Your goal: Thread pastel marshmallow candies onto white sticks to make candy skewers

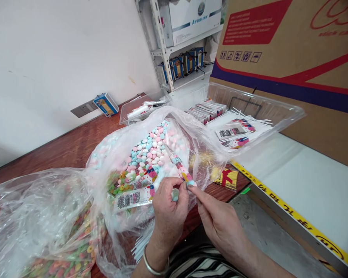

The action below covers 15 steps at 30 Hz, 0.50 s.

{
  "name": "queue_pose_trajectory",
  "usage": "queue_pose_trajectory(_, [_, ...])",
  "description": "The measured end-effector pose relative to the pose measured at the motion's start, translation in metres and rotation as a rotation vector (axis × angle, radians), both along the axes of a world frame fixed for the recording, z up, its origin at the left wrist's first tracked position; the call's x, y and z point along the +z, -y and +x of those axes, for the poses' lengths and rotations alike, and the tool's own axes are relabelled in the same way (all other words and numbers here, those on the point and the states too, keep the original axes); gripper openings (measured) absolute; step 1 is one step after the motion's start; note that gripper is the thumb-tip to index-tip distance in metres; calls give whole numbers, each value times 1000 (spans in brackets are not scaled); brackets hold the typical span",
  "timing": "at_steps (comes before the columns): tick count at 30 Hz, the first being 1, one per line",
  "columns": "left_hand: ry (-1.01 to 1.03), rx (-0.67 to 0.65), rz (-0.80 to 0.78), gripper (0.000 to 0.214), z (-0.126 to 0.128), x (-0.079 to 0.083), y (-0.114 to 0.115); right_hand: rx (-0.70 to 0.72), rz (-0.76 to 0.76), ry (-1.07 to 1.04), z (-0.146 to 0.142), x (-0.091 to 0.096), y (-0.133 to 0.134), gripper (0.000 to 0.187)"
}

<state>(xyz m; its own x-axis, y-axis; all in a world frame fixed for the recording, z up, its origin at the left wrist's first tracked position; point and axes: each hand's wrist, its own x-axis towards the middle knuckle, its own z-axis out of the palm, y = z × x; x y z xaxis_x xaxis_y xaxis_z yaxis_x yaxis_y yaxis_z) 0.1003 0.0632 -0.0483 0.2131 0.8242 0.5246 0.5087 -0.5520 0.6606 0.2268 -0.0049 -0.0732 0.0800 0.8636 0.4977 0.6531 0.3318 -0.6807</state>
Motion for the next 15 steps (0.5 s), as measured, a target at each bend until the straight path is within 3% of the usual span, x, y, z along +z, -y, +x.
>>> queue_pose_trajectory(7, [-109,-141,102,10,2,0,1,-65,20,84,2,3,-1,44])
queue_pose_trajectory(11, [-107,-182,111,12,2,2,0,-71,-70,-93,3,7,3,44])
queue_pose_trajectory(15, [51,-210,-50,11,0,6,-1,-20,-226,-381,8,11,6,39])
